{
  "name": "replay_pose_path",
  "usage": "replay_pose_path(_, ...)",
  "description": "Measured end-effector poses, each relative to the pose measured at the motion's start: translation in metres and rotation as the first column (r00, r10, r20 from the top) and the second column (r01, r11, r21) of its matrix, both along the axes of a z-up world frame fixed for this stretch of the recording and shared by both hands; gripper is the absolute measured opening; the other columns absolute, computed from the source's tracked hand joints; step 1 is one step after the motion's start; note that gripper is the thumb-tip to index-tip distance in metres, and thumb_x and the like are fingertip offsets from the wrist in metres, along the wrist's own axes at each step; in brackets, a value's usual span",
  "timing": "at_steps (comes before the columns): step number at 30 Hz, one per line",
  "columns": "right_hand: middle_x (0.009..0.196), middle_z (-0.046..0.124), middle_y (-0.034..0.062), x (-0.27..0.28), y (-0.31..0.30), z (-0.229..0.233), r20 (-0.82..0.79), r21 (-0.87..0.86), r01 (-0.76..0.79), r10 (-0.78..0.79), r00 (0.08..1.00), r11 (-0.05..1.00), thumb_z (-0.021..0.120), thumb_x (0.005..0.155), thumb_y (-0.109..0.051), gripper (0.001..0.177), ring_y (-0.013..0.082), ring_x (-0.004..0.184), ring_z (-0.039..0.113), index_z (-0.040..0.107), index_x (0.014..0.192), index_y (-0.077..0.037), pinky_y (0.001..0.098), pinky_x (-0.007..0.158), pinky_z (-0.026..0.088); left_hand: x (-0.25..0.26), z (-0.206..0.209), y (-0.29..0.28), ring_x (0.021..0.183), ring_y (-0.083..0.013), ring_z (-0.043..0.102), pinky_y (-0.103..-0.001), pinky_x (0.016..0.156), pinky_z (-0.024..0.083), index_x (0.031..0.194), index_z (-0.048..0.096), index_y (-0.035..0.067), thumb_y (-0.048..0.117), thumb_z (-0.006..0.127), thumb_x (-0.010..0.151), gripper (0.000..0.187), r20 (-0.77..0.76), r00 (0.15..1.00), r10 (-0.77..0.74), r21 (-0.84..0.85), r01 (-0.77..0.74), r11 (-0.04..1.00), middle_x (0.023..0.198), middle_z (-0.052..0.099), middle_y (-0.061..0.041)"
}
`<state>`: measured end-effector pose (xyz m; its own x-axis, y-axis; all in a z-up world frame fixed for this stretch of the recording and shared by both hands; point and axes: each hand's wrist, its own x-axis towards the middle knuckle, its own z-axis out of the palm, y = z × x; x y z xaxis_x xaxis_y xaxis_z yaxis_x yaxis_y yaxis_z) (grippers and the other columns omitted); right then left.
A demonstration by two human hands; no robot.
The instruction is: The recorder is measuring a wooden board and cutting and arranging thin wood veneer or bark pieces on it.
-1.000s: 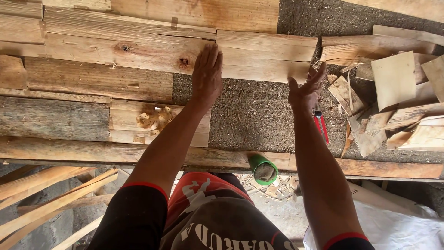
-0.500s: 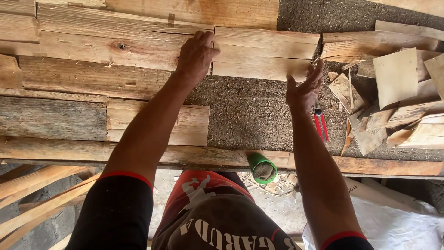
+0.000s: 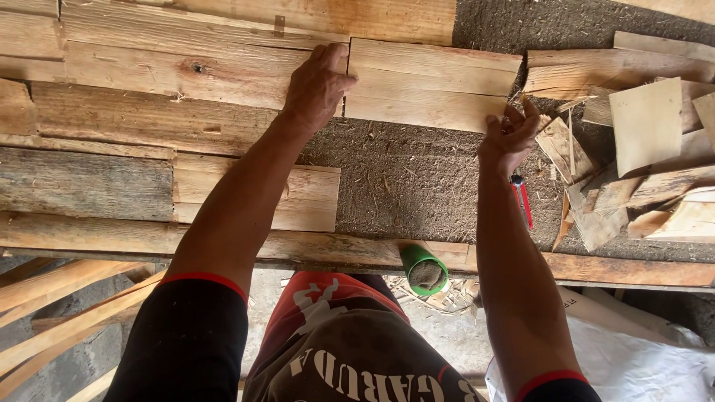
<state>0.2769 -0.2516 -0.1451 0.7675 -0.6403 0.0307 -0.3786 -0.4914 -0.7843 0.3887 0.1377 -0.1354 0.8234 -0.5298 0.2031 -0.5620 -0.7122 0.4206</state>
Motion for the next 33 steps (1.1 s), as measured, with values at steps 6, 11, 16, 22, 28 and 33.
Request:
replay_pose_path(6,0.115,0.077,0.0063,0.005,0.003,0.024,-0.007,0.174,0.037,-0.037,0.999,0.984,0.082,0.085,0.008,0.076,0.0066,0.077,0.066,0.044,0.148,-0.011,0.018,0.064,0.063,-0.002,0.009,0.003,0.123,-0.022,0.056,-0.027,0.105,0.053,0.108,0.083,0.024,0.005,0.084,0.083,0.032,-0.002,1.0,-0.002,-0.053,0.002,0.999,0.148,0.057,-0.009)
replay_pose_path(11,0.116,0.077,0.0057,0.003,0.0,0.021,-0.048,0.129,0.008,-0.002,0.999,0.992,0.081,0.084,0.007,0.081,0.0063,0.076,0.066,0.04,0.151,-0.013,0.0184,0.063,0.063,-0.001,0.012,0.006,0.125,-0.0217,0.055,-0.027,0.108,0.051,0.111,0.083,0.025,0.003,0.083,0.084,0.035,-0.059,0.998,0.003,-0.067,-0.007,0.998,0.15,0.056,-0.007)
replay_pose_path(16,0.12,0.077,0.0073,-0.004,-0.001,0.017,-0.011,0.064,-0.075,0.076,0.997,0.995,0.084,0.088,0.006,0.086,0.0063,0.085,0.069,0.037,0.157,-0.014,0.0195,0.07,0.065,0.0,0.002,0.01,0.128,-0.0215,0.054,-0.026,0.113,0.05,0.114,0.082,0.026,0.001,0.081,0.087,0.037,-0.094,0.995,-0.015,-0.085,0.007,0.996,0.152,0.055,-0.006)
replay_pose_path(22,0.121,0.077,0.0067,-0.005,-0.002,0.01,-0.025,0.059,-0.068,0.07,0.997,0.996,0.084,0.089,0.004,0.088,0.0076,0.084,0.068,0.033,0.159,-0.015,0.0215,0.07,0.064,-0.001,0.01,0.011,0.131,-0.0238,0.053,-0.029,0.112,0.05,0.114,0.082,0.024,0.001,0.081,0.085,0.037,-0.073,0.996,-0.046,-0.079,0.04,0.996,0.153,0.054,-0.008)
replay_pose_path(28,0.122,0.078,0.0073,-0.007,-0.004,0.003,-0.027,-0.006,-0.108,0.108,0.994,0.994,0.084,0.09,0.002,0.089,0.0094,0.084,0.069,0.03,0.159,-0.015,0.0242,0.072,0.064,-0.006,0.004,0.008,0.13,-0.0245,0.054,-0.026,0.104,0.055,0.116,0.082,0.021,-0.01,0.074,0.086,0.043,-0.036,0.998,-0.048,-0.022,0.048,0.999,0.158,0.05,-0.008)
replay_pose_path(33,0.126,0.078,0.01,-0.009,-0.001,-0.004,-0.004,-0.161,-0.148,0.149,0.989,0.976,0.081,0.093,0.001,0.086,0.0156,0.093,0.075,0.03,0.159,-0.017,0.0301,0.076,0.068,-0.01,0.008,-0.003,0.118,-0.0239,0.053,-0.022,0.08,0.059,0.108,0.075,0.016,-0.008,0.066,0.091,0.031,0.053,0.997,-0.063,0.238,0.048,0.97,0.161,0.047,-0.003)
